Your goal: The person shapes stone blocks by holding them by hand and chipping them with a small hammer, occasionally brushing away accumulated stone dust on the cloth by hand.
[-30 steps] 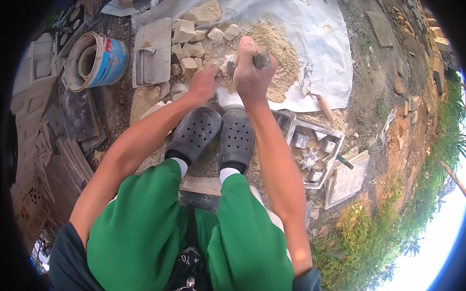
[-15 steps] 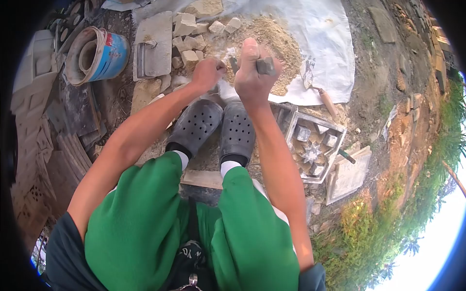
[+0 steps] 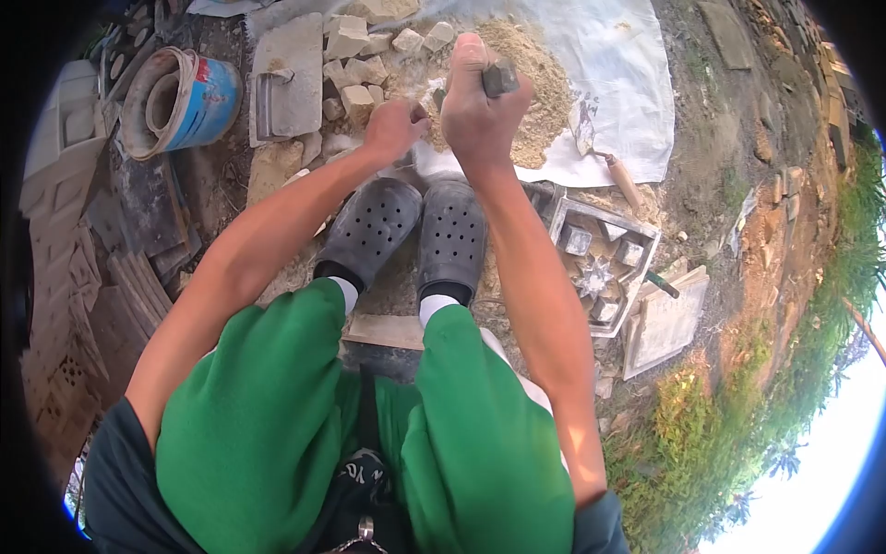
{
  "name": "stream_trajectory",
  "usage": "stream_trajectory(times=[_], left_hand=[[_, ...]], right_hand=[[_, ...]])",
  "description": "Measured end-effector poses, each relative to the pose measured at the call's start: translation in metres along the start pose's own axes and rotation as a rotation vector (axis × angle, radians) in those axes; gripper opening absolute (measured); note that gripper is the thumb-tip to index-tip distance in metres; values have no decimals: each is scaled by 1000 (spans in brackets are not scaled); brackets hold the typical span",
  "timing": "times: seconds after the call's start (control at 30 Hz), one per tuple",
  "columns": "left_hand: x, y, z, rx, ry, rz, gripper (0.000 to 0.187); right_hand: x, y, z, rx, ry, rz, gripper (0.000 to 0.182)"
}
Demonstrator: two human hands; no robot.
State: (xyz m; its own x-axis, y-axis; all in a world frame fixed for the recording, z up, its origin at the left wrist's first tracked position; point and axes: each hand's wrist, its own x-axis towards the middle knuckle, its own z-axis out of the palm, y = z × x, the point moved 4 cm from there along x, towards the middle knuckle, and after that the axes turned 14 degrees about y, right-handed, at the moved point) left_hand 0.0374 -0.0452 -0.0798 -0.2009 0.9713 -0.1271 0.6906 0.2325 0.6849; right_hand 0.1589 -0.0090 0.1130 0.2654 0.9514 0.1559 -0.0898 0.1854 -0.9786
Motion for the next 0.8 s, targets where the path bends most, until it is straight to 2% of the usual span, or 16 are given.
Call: stream_trajectory(times=[0.1,0.17,0.27,0.3,0.47,0.53,0.6,0.67,0.7,0.77,0.8], left_hand=[[-3,0,-3,17,-44,-9,22],[-10,-2,-6,-163,22,-15,32],[-18,-5,-9,-223,-10,-16,35],[-20,-4,-10,-219,-20,-15,35],[-12,0,-6,-41,-31,58,36],[-12,16,-11,48,-47,109,35],[-20,22,-12,147,-79,165,34],[-28,28,-10,350,124,446,45],[-32,26,-4,350,122,449,45],[-38,15,16,475,-80,328,66],[-40,23,18,475,-83,334,66]], right_hand=[[-2,1,1,40,-4,-6,42],[-9,16,-1,0,-8,-42,42],[0,11,4,-92,-18,41,44],[-1,1,5,-85,-15,12,44],[-4,13,-1,31,-22,-71,40],[2,16,1,2,-21,50,39],[13,6,-11,101,11,25,42],[18,-6,-29,118,107,-13,46],[18,-10,-37,124,200,26,46],[22,-21,-51,162,218,10,47],[23,-26,-57,163,228,-7,47]])
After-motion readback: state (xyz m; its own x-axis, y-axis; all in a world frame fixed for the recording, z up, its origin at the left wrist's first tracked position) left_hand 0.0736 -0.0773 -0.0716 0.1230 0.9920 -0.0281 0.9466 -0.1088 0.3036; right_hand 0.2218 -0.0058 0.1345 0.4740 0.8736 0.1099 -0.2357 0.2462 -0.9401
